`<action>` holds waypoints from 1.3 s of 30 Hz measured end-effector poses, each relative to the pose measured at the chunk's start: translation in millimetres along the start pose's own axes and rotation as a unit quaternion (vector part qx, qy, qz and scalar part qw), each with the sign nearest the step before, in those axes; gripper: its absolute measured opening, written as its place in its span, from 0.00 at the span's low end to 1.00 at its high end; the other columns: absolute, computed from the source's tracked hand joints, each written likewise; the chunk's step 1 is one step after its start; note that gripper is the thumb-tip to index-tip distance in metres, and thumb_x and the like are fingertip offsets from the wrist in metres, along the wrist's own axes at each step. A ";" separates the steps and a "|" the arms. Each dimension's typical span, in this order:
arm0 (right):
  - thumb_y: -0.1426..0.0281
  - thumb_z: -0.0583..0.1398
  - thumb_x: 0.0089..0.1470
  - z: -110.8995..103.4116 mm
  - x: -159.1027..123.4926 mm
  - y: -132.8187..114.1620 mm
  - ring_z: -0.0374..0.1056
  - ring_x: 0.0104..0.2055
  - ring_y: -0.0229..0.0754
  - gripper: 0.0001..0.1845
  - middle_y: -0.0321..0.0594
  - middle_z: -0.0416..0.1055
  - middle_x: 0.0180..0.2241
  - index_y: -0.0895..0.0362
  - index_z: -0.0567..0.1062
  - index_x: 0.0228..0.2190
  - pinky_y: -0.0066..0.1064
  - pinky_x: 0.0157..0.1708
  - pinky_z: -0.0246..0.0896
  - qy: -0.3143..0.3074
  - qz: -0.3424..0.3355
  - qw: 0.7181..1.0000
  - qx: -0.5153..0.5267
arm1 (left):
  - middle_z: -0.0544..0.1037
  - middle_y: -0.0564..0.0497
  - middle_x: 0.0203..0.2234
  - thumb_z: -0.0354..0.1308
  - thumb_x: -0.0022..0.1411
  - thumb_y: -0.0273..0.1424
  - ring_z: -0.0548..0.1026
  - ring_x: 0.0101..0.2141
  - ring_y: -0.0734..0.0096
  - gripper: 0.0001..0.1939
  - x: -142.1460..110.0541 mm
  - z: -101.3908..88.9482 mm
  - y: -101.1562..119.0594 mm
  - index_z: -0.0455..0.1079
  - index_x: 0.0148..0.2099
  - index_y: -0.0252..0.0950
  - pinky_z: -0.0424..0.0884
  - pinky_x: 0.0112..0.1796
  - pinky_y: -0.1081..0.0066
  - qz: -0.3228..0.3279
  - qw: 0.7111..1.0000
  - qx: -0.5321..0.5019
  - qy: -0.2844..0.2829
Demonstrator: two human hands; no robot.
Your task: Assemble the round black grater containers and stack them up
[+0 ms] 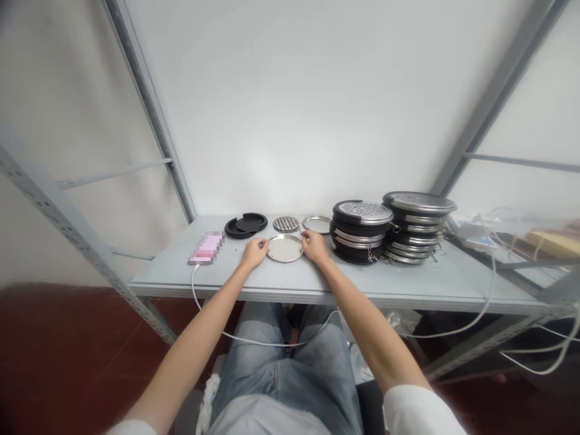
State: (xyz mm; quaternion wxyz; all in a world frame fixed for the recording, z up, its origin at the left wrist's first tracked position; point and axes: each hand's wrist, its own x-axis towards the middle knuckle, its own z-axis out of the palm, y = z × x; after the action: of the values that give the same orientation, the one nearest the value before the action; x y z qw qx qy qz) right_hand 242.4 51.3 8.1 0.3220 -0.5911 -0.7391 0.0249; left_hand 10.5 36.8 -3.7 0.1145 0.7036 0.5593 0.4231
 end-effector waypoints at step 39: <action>0.69 0.50 0.60 17.1 46.8 -43.7 0.69 0.48 0.49 0.15 0.52 0.74 0.45 0.58 0.75 0.42 0.34 0.45 0.59 -0.114 0.010 0.976 -0.187 | 0.79 0.48 0.38 0.57 0.53 0.20 0.75 0.41 0.66 0.10 -2.5 0.1 -0.7 0.76 0.37 0.36 0.68 0.47 0.68 0.017 1.000 -0.008 -0.025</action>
State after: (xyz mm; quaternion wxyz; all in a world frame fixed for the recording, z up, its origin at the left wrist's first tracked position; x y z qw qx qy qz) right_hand 191.9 85.7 33.7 0.1195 -0.6415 -0.7565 -0.0435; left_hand 10.1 34.9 -5.4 0.1264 0.7221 0.5413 0.4118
